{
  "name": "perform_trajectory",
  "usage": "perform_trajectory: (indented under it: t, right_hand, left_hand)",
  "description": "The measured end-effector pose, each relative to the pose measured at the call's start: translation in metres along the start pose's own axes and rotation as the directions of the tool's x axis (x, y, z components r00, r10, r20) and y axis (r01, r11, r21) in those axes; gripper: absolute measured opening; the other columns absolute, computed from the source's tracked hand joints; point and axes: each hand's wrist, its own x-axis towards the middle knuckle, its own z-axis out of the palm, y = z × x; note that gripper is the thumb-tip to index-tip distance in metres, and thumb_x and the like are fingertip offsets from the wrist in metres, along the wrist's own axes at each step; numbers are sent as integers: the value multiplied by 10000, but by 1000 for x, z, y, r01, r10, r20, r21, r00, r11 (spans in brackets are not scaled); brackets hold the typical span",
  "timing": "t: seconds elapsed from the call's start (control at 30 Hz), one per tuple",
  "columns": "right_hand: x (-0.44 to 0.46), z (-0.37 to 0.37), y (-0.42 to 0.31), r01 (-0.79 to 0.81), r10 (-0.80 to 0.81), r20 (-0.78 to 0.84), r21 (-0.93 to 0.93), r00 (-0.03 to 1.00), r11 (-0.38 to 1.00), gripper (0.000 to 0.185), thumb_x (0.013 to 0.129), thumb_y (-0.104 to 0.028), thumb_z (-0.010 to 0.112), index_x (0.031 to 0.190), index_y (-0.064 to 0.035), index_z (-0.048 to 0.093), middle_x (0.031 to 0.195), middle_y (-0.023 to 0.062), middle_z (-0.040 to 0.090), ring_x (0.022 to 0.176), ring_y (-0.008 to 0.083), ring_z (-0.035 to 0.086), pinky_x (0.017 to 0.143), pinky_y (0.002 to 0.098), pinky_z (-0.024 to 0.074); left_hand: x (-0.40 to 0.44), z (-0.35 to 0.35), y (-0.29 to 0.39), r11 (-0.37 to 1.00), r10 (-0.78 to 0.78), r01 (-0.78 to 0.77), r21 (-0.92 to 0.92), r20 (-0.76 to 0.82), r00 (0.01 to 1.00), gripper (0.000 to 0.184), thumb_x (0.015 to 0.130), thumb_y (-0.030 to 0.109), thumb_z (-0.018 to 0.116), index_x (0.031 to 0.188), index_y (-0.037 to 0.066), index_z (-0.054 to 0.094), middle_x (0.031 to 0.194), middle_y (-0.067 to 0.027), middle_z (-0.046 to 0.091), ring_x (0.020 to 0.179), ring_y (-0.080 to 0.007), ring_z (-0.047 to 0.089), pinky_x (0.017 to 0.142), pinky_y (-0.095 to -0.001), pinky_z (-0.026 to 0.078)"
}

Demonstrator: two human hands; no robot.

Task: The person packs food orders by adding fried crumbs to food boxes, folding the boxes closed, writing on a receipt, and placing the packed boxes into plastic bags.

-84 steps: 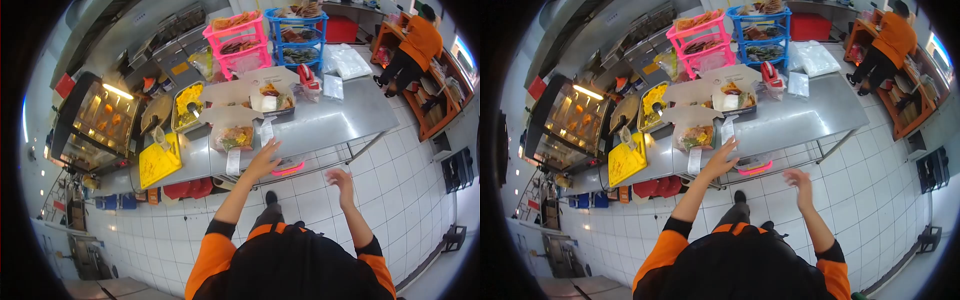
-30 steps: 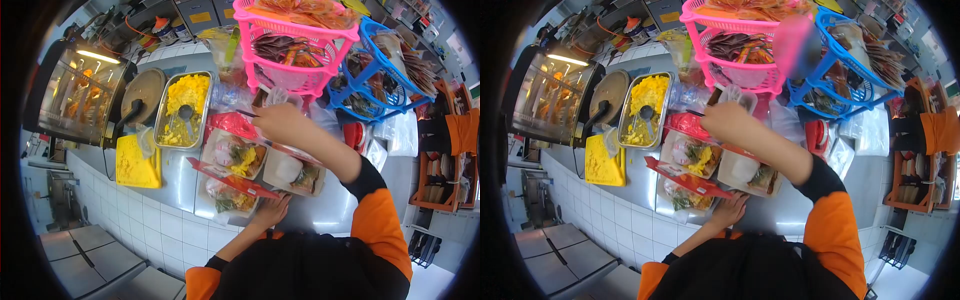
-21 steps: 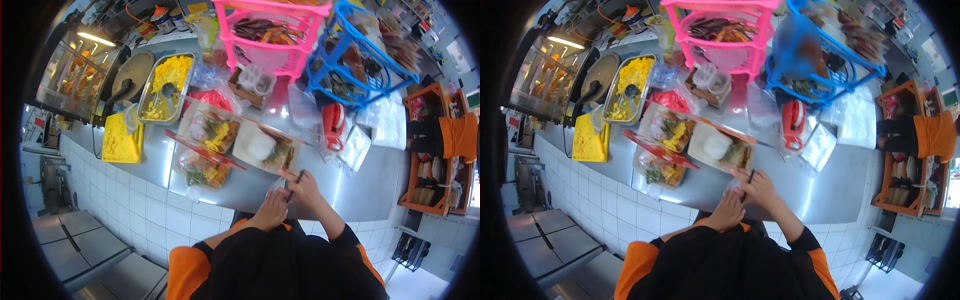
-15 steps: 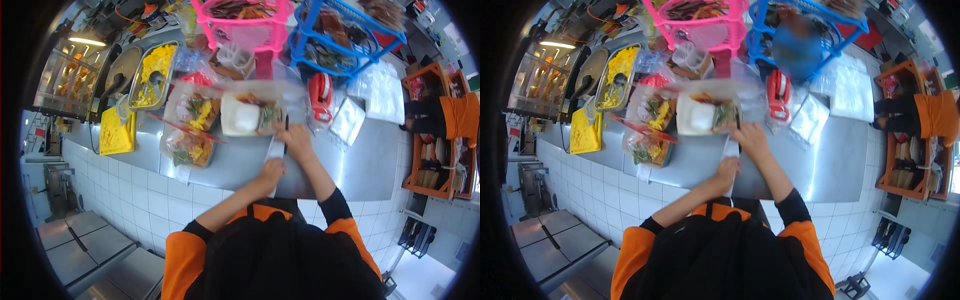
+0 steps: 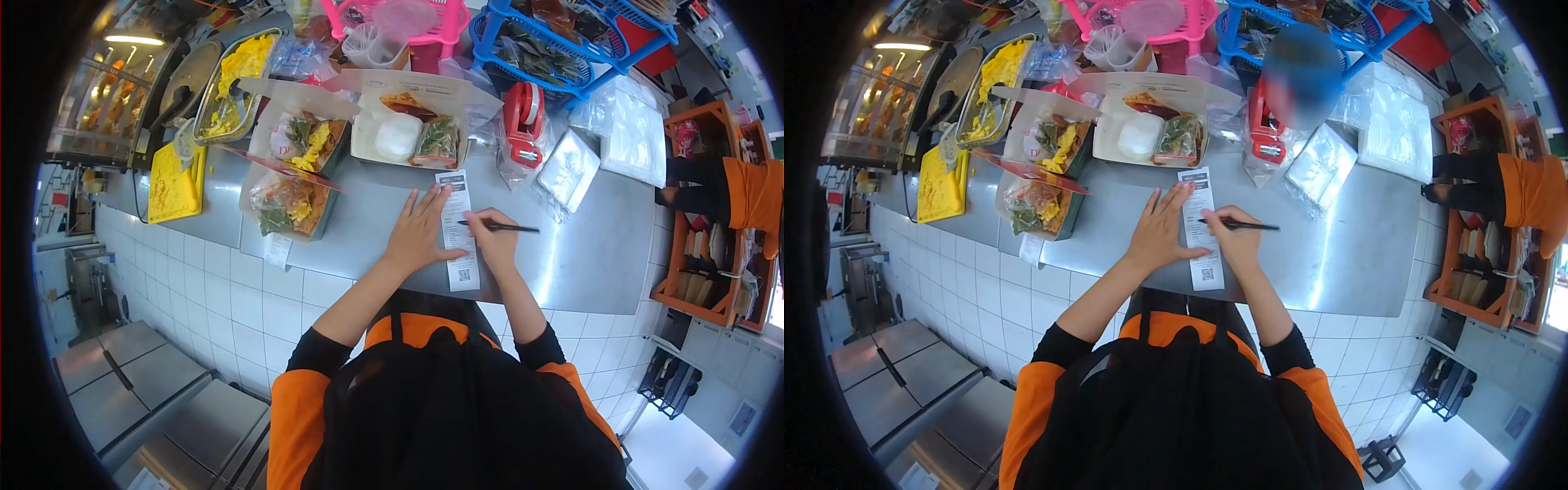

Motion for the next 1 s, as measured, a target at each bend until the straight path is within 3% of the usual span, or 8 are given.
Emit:
perform_trajectory:
  t: [0.17,0.27,0.37,0.47,0.57,0.67,0.77,1.0]
  right_hand:
    - [8,12,18,352,-328,128,-337,936,873,167,811,-123,740,737,2,657,619,79,615,512,136,554,518,266,424]
    - [9,14,15,397,-386,102,-336,917,854,170,801,-131,746,736,-2,657,644,99,618,536,187,576,523,290,432]
    - [9,15,13,367,-357,97,-361,929,857,177,804,-137,747,735,0,658,681,101,638,575,200,597,537,305,446]
    - [7,12,15,331,-300,142,-332,943,883,144,806,-104,743,738,-1,669,655,75,621,569,144,555,543,278,421]
    - [11,16,15,337,-334,66,-326,940,884,138,808,-100,743,741,-1,674,655,70,622,568,142,551,542,276,417]
    - [7,12,11,339,-313,134,-300,940,891,139,799,-118,752,750,-7,683,679,93,639,580,185,599,540,292,447]
    - [1,1,15,305,-323,-2,-322,947,896,140,810,-103,746,741,-1,680,664,71,625,574,128,548,543,268,413]
    - [2,10,11,313,-314,61,-376,948,872,134,799,-108,755,748,-5,686,666,70,630,578,146,573,549,261,431]
  left_hand:
    - [2,-2,-2,999,32,-33,-29,-18,999,1249,556,632,786,1458,0,197,1525,-90,311,1416,-274,286,1163,-528,151]
    - [3,-3,-2,998,49,-50,-31,-31,998,1263,547,642,785,1458,-2,191,1529,-90,305,1419,-273,281,1161,-541,143]
    - [2,0,-4,998,55,-56,-24,-42,998,1270,547,643,785,1461,-4,186,1529,-91,305,1419,-276,279,1160,-544,143]
    - [2,2,-4,998,48,-49,-28,-45,998,1274,545,645,785,1463,-7,189,1526,-94,308,1419,-277,279,1160,-545,144]
    - [4,0,-4,999,31,-32,-30,-37,999,1274,545,653,779,1464,-9,196,1523,-97,312,1417,-277,282,1161,-545,143]
    - [3,1,-4,999,34,-34,-24,-27,999,1276,546,664,771,1465,-11,198,1518,-99,318,1416,-276,285,1162,-543,141]
    - [3,1,-4,999,33,-34,-34,-42,999,1277,547,668,767,1465,-11,197,1515,-99,322,1415,-275,285,1162,-543,139]
    - [4,1,-5,999,26,-27,-28,-28,999,1273,554,673,760,1463,-20,198,1515,-97,319,1414,-277,286,1163,-544,132]
